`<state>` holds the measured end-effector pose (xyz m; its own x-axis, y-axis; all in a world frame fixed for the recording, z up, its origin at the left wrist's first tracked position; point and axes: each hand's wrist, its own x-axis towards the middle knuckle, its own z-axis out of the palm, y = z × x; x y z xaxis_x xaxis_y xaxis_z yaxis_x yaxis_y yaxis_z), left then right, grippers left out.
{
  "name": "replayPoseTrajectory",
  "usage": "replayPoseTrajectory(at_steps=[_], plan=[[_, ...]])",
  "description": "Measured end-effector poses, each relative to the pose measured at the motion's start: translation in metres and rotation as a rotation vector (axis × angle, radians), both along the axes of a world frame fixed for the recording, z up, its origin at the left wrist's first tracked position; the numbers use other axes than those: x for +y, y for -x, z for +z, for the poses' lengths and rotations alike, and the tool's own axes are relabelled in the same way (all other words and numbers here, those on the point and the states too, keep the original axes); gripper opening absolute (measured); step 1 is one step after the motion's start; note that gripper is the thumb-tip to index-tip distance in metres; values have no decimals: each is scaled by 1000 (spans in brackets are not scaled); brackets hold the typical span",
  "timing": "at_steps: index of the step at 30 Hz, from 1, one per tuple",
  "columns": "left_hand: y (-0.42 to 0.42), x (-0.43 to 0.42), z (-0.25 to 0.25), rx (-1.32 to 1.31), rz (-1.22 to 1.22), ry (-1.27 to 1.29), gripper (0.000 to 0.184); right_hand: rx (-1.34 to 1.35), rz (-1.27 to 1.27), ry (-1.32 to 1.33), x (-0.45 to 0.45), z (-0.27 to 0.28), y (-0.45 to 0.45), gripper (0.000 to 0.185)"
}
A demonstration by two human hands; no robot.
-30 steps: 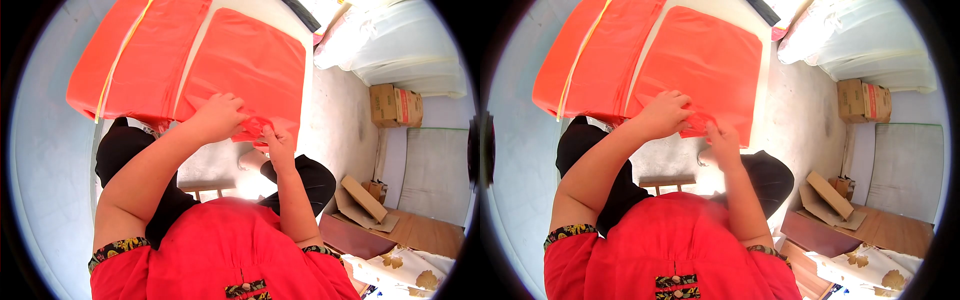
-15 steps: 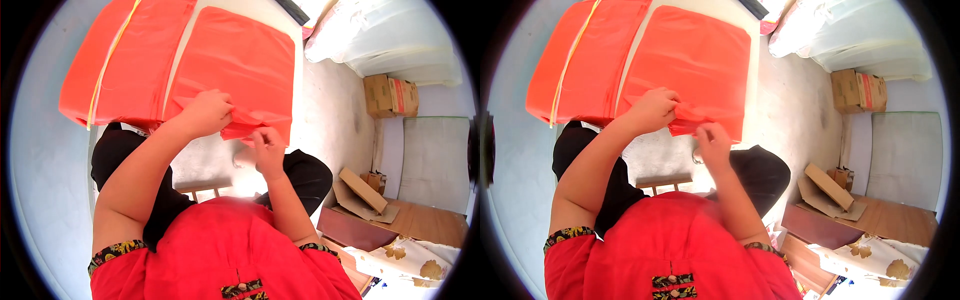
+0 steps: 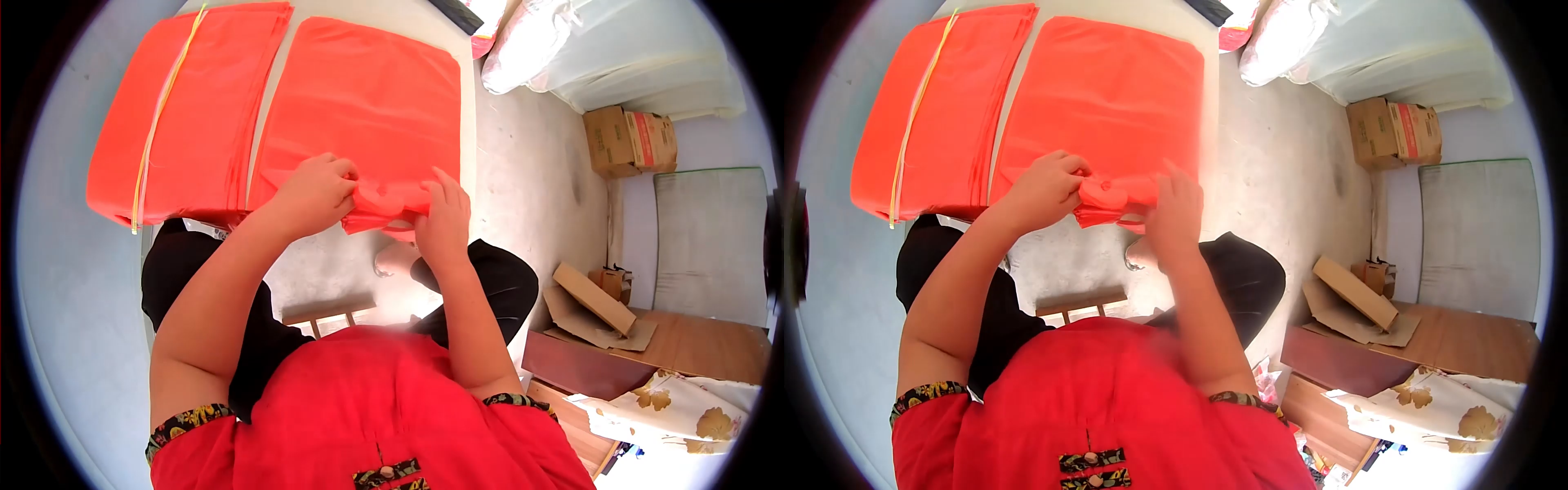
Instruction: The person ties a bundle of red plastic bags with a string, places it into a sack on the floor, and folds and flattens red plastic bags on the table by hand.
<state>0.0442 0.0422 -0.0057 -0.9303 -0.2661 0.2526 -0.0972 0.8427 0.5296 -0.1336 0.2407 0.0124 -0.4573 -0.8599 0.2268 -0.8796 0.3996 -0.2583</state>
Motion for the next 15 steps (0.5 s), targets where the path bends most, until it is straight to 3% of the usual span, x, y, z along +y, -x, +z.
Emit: replayPoseTrajectory(at_steps=[6,8,11,15], plan=[[1,3,2,-20,-42,112,12,44,-33,-221,30,25,-4,54],[2,5,7,-48,-60,130,19,84,-26,-252,35,40,-3,53],[1,6,8,-22,-56,162,25,181,-23,-315,42,48,17,38],[-1,5,6,-65,-77,115,35,350,42,-196,41,62,26,29]])
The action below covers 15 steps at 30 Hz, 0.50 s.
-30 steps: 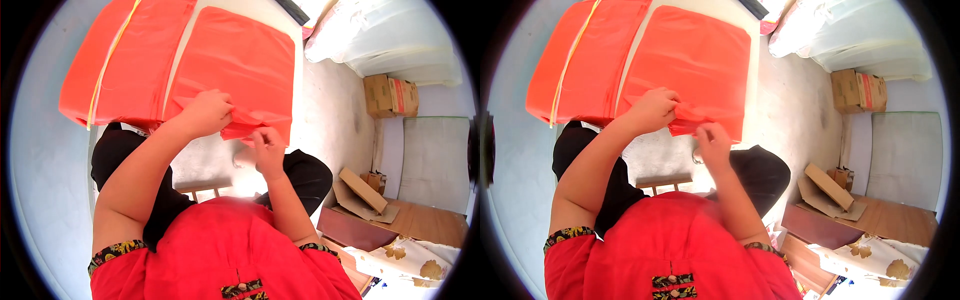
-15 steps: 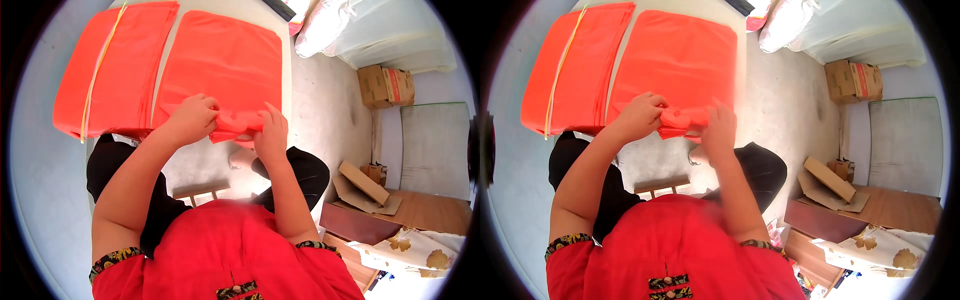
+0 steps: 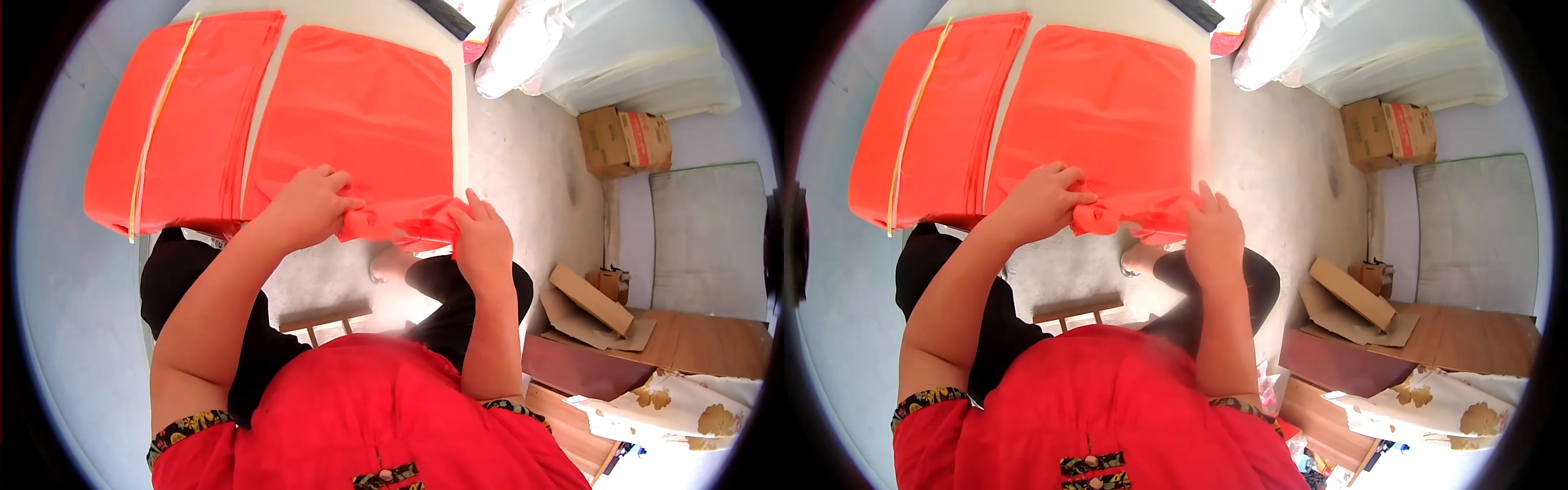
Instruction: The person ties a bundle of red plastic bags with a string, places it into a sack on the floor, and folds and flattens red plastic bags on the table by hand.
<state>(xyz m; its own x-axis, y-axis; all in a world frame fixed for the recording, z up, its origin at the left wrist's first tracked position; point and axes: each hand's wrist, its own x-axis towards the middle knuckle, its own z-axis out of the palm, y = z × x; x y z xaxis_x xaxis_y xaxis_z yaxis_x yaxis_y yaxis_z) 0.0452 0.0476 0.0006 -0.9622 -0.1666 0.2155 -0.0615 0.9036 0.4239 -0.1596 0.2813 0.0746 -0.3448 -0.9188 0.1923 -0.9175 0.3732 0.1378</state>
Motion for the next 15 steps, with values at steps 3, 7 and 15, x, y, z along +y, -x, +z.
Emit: replayPoseTrajectory(at_steps=[3,7,15], plan=[[-5,-1,13,-105,-27,-48,45,58,15,-22,-3,9,9,21],[-4,-9,28,-210,-100,-305,64,-53,78,-33,-26,14,19,16],[54,21,0,8,120,-1145,73,-261,318,169,-91,-6,19,23]])
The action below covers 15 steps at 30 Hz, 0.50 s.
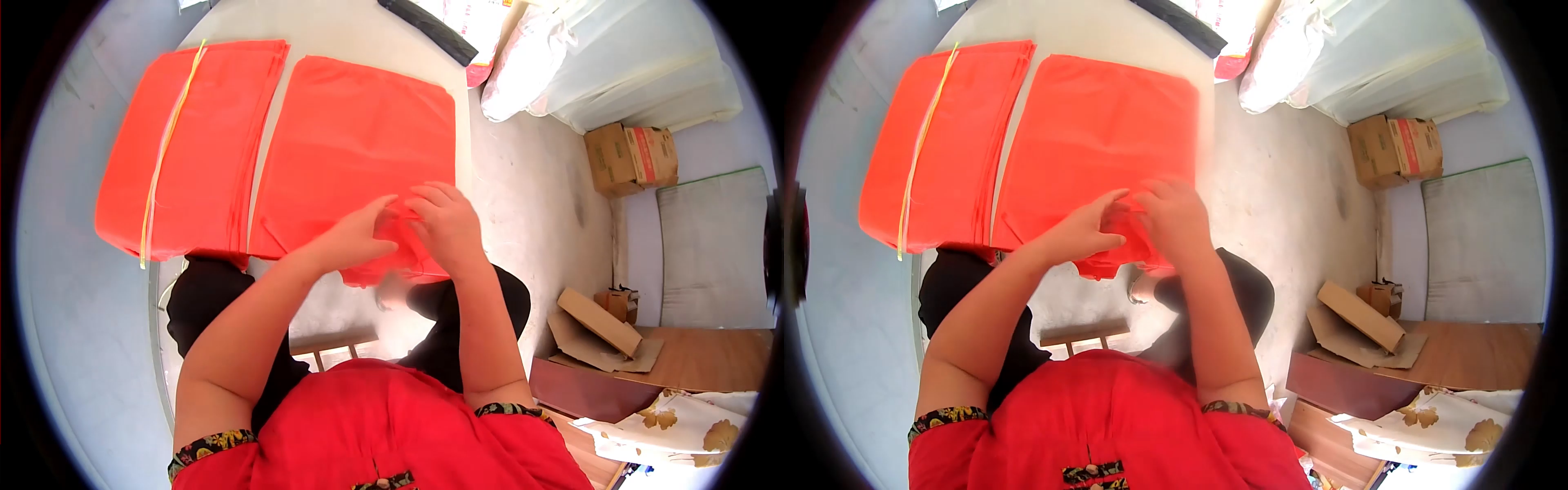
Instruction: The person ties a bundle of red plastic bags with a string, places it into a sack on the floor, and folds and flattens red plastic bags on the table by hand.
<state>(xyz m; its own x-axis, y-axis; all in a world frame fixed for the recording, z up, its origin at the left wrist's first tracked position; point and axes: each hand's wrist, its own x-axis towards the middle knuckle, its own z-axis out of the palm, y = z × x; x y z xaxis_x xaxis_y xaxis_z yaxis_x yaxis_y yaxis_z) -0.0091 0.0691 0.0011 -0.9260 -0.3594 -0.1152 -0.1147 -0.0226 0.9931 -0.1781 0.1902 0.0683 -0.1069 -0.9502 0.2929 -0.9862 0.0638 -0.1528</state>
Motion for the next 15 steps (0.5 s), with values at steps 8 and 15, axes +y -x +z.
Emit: replayPoseTrajectory(at_steps=[8,15], plan=[[32,13,-13,-83,195,-410,42,-756,-293,11,22,-10,6,37],[36,20,9,-119,371,-611,38,-1210,1072,10,66,119,-56,37]])
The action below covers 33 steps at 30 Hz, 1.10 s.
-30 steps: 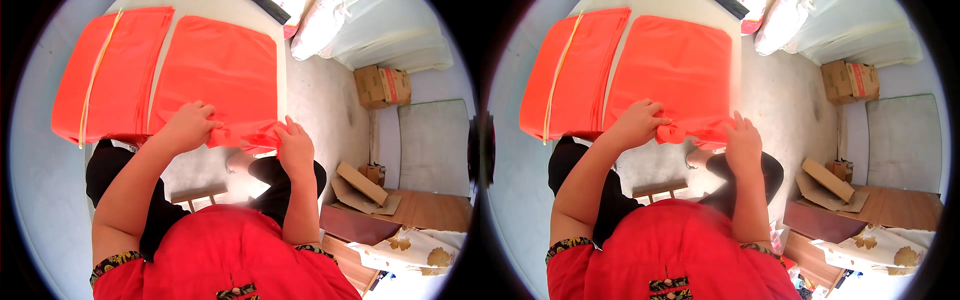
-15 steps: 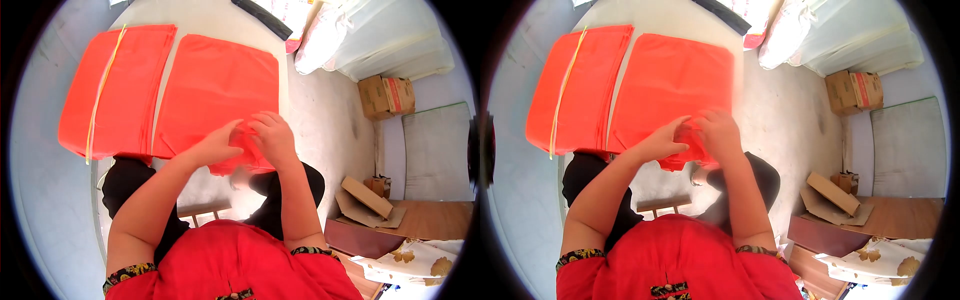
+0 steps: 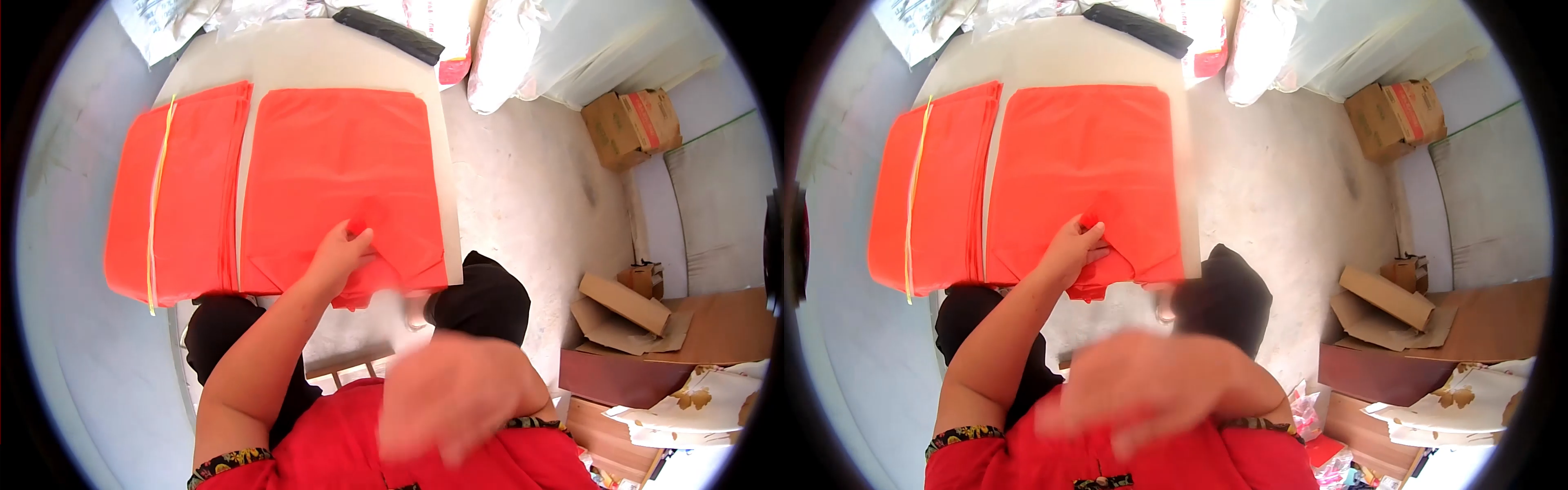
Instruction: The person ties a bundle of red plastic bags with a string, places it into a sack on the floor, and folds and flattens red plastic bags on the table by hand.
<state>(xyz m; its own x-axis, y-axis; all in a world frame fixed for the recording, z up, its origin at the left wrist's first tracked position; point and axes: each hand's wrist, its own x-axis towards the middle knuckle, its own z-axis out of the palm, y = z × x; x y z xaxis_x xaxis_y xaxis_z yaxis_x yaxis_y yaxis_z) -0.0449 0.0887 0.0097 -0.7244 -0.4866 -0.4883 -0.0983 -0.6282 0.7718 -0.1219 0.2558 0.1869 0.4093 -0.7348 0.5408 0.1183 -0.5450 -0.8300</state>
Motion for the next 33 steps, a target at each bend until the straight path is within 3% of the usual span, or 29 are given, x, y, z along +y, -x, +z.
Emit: replayPoseTrajectory(at_steps=[3,4,7,10,13,17,19,24,33], plan=[[3,-5,-10,-22,-6,39,37,-167,344,-7,20,21,-27,34],[3,-5,-10,-38,-22,51,36,-225,383,36,24,28,-37,37],[4,-4,-18,-60,7,106,34,-346,328,116,11,22,-25,21],[6,1,-11,2,2,55,33,-216,-98,49,-12,16,15,22],[7,5,-5,84,-5,-4,31,-66,-797,-480,-25,-42,57,19],[6,7,0,103,38,-38,27,208,-1216,-383,-55,-134,89,24],[4,7,3,119,46,-77,25,272,-1260,-474,-58,-141,89,28],[4,2,6,149,24,-118,23,241,-1068,-823,-61,-135,105,23],[8,1,6,162,24,-134,28,119,-991,-786,-59,-132,106,27]])
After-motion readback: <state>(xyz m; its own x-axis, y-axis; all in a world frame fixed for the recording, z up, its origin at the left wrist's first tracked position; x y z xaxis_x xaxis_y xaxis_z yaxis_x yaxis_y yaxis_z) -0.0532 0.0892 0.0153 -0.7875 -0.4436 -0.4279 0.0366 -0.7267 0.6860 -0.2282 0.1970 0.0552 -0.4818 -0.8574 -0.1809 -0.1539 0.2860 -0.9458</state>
